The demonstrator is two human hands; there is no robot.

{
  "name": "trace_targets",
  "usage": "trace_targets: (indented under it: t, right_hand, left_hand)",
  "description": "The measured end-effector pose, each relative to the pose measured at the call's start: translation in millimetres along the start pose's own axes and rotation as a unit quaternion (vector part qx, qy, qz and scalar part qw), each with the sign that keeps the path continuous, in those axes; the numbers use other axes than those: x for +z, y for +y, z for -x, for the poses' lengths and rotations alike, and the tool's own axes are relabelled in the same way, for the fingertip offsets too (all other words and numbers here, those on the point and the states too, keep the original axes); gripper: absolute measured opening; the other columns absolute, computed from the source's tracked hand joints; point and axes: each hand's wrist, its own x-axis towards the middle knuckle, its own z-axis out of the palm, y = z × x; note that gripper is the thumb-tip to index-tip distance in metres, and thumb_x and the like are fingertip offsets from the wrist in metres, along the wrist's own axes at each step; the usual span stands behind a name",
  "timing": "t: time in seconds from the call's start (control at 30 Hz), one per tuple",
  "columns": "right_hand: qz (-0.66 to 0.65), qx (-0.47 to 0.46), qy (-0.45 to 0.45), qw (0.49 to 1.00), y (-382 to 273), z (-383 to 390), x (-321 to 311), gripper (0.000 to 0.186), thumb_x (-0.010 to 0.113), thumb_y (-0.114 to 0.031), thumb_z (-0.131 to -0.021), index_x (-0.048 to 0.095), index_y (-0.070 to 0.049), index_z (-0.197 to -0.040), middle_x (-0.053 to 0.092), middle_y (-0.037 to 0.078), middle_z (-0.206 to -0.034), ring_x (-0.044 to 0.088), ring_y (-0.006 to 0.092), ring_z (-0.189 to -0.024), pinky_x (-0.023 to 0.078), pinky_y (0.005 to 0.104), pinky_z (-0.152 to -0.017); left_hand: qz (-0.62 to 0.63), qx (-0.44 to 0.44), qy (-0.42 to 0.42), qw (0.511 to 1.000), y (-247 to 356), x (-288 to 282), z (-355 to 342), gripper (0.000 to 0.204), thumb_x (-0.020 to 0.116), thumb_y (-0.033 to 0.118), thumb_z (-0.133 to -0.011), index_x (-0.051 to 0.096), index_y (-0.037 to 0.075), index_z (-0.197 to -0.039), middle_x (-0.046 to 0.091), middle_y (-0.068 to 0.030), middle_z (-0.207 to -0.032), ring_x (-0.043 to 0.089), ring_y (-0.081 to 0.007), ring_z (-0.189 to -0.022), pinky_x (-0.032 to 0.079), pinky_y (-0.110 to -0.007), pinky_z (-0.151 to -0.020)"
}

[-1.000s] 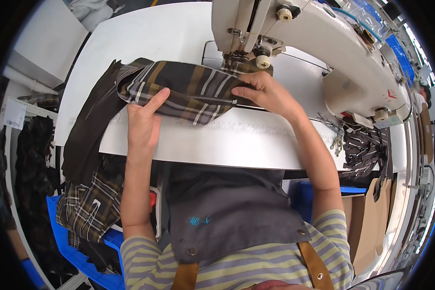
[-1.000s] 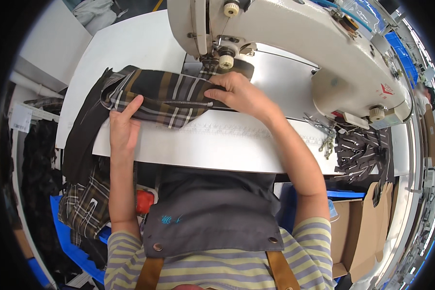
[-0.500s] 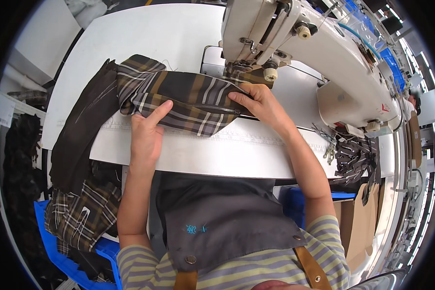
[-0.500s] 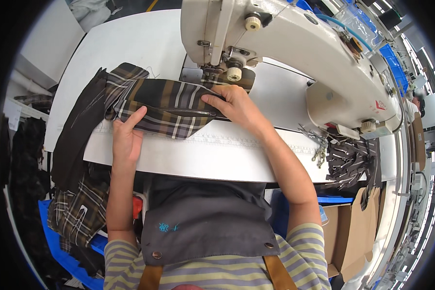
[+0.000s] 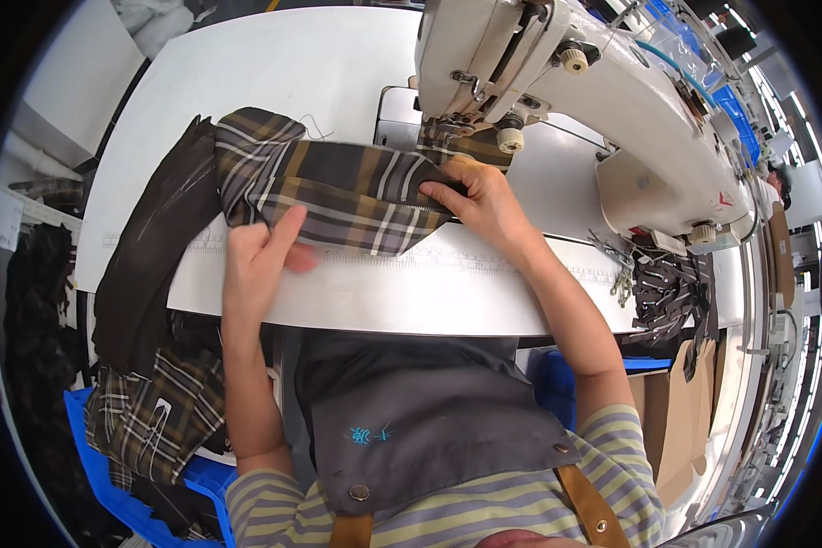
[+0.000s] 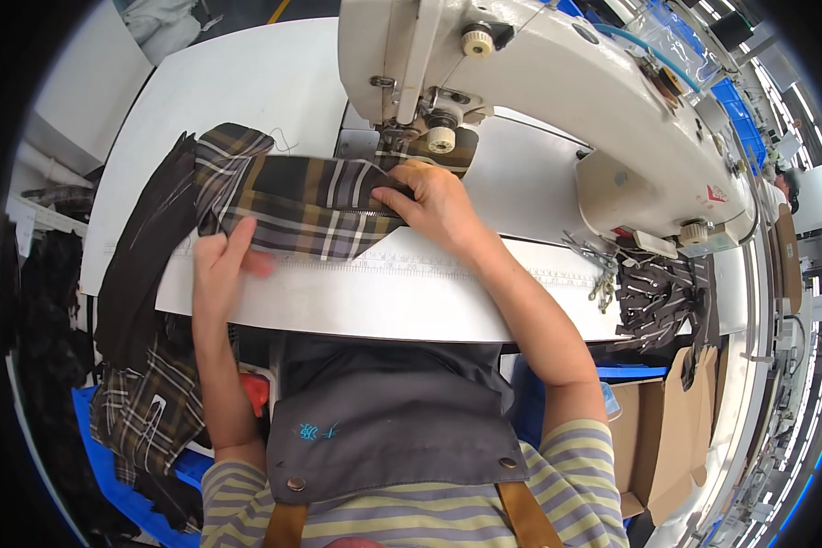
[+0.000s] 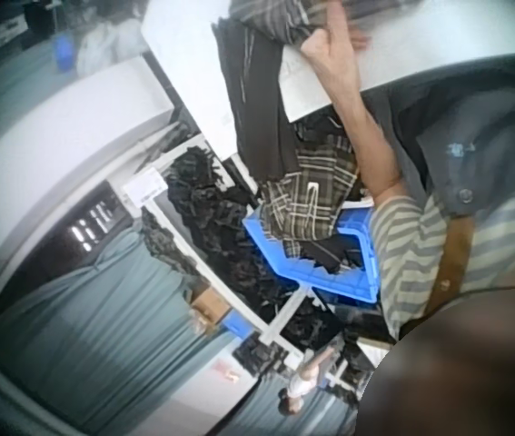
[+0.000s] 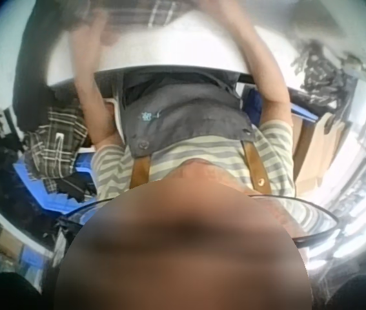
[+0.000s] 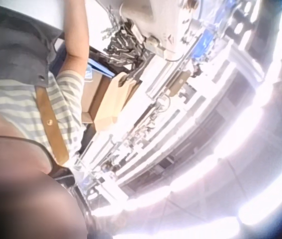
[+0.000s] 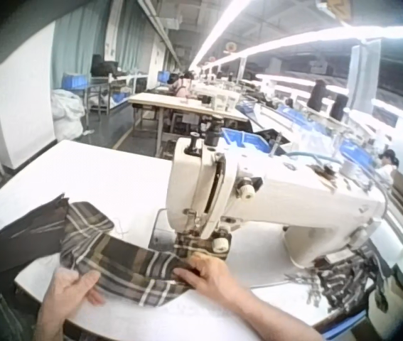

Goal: Sewing a zipper onto a piece of plaid leather or fabric material.

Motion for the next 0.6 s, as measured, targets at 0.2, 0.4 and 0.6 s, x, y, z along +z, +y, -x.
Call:
trace_targets:
  t: [0.2,0.4,0.6]
  right_hand:
    - [0.022,-0.055,0.037,0.998,5,3,8,0.02,0.069,-0.019,-0.08,0.067,-0.003,-0.091,0.06,0.011,-0.084,0.061,0.0306,-0.079,0.048,0.0377,-0.07]
    - [0.021,-0.061,0.041,0.997,8,7,7,0.02,0.068,-0.019,-0.079,0.067,-0.004,-0.092,0.058,0.011,-0.082,0.06,0.0297,-0.078,0.048,0.0391,-0.07]
    - [0.019,-0.094,0.049,0.994,10,5,8,0.017,0.067,-0.018,-0.08,0.068,-0.006,-0.092,0.058,0.011,-0.082,0.06,0.0299,-0.08,0.048,0.0395,-0.071]
  left_hand:
    - [-0.023,0.247,-0.014,0.969,30,55,0,0.013,0.062,0.01,-0.089,0.068,-0.001,-0.092,0.066,-0.0078,-0.079,0.061,-0.0093,-0.071,0.05,-0.023,-0.069]
    - [0.136,0.309,-0.063,0.939,37,113,-55,0.018,0.057,0.002,-0.089,0.064,-0.003,-0.106,0.067,-0.0096,-0.102,0.062,-0.0123,-0.095,0.049,-0.025,-0.082]
    - [0.052,0.321,-0.072,0.943,42,107,-58,0.012,0.065,0.004,-0.084,0.064,-0.003,-0.094,0.067,-0.0056,-0.094,0.062,-0.0115,-0.088,0.05,-0.025,-0.08]
